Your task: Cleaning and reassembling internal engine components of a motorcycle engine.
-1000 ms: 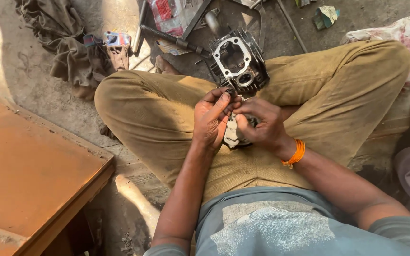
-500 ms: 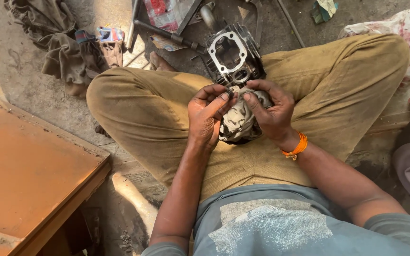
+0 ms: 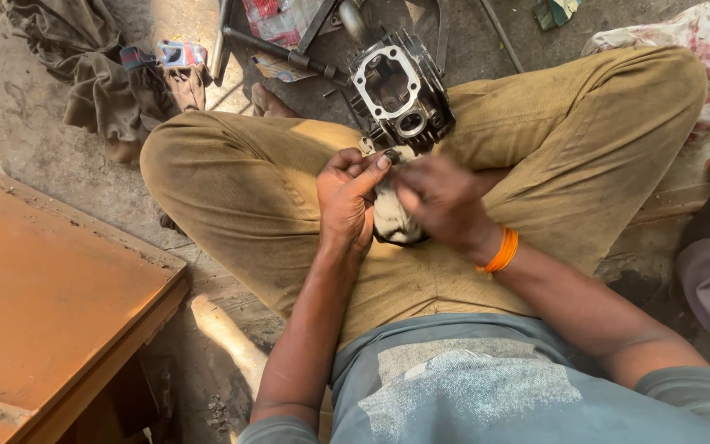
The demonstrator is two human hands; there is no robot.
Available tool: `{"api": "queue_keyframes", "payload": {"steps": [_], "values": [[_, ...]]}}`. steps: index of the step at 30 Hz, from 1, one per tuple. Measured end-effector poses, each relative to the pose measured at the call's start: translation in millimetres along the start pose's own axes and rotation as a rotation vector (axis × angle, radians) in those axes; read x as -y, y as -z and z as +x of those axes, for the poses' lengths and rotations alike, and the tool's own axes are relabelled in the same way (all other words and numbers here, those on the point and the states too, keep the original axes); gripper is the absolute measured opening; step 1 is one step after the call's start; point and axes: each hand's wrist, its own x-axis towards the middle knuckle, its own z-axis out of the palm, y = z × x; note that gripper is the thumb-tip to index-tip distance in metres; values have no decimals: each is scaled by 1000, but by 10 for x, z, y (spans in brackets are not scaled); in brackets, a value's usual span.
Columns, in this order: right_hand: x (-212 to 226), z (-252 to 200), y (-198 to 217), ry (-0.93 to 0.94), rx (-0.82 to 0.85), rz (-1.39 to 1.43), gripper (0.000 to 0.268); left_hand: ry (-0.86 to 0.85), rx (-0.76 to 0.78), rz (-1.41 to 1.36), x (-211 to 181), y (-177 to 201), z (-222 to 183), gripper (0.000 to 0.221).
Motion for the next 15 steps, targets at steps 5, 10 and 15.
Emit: {"api": "queue_keyframes", "payload": {"steps": [5,10,15], "values": [[32,11,4,6,87,-5,13,-7,9,-82,-36,-14,-8,33],[-76,5,49,-233,-38,112,9,21,-10,-100,-93,-97,-44,34],[-116,53,62,-127,-196,192,7,2,34,-62,-13,20,-12,30]]}}
